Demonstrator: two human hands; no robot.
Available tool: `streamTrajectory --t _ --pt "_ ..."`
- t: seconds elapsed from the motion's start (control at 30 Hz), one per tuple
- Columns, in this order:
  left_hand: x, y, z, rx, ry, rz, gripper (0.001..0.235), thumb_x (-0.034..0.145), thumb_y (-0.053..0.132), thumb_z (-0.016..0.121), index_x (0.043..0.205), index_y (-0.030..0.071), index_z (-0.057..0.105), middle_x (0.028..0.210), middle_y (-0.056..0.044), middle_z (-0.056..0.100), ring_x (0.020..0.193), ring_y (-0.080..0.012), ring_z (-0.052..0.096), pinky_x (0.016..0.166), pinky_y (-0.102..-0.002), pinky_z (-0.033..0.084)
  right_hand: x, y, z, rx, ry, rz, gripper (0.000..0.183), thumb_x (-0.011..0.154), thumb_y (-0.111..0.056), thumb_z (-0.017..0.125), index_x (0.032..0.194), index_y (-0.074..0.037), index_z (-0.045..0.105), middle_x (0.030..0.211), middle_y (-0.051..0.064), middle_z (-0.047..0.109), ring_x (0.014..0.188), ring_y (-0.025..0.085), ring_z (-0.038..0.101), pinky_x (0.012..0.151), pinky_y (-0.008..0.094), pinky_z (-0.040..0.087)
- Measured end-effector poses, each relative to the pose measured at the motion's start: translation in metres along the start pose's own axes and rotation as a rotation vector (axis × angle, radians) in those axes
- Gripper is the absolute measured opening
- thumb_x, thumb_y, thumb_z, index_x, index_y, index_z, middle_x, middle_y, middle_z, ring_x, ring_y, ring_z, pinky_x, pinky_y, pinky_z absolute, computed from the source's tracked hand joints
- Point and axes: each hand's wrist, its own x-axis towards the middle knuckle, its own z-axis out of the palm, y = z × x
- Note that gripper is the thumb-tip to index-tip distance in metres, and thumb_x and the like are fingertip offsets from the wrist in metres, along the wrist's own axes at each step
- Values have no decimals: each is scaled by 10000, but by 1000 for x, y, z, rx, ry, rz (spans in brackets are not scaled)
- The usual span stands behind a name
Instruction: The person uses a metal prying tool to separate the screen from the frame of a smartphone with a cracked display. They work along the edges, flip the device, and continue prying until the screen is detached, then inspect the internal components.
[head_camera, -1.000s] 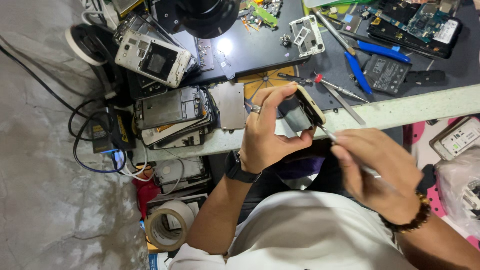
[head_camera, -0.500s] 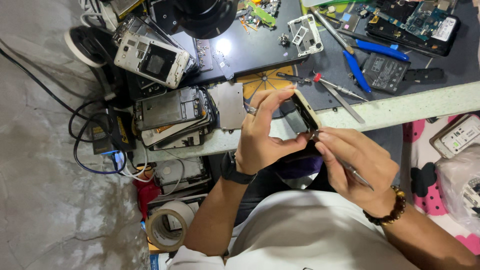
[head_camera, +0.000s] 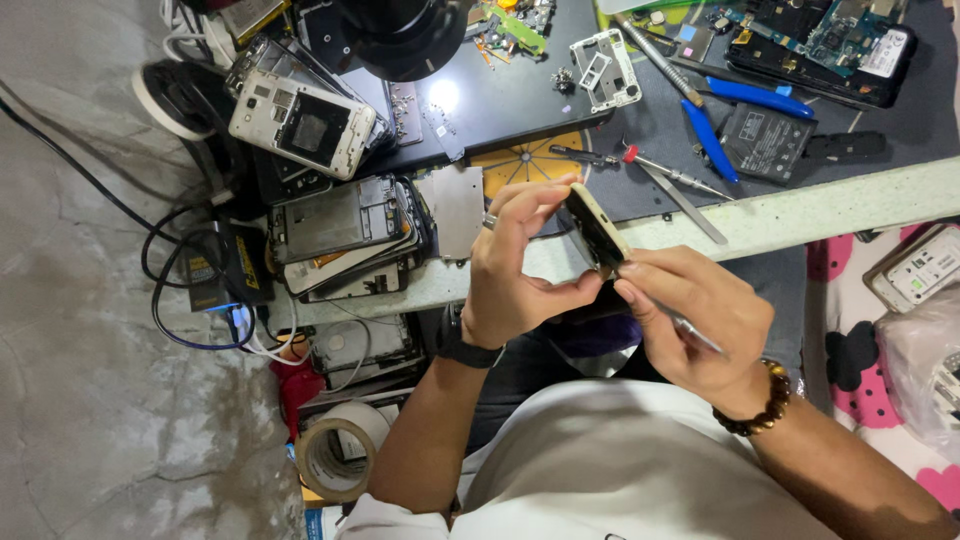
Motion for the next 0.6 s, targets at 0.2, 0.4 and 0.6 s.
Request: streamTrajectory --t 0.2,0.4,0.6 --pt "-7 -8 0 -64 -9 0 749 791 -14 891 1383 16 432 1411 -206 549 1340 -310 602 1158 -405 557 -7 5 5 47 53 61 134 949 35 746 1063 35 676 1036 191 737 882 254 749 737 275 576" --pt "-15 -14 6 -250 7 -44 738 841 -44 846 1410 33 383 1440 -242 536 1397 -313 556 1186 -402 498 -16 10 9 73 110 131 95 986 56 708 1074 30 688 1060 183 741 870 218 752 769 264 584" --pt "-20 -14 5 -222 6 -28 743 851 -54 845 1411 41 367 1471 -266 518 1434 -321 519 1240 -401 419 -22 11 14 43 134 172 133 975 79 733 1095 53 680 1057 193 734 852 227 745 749 266 579"
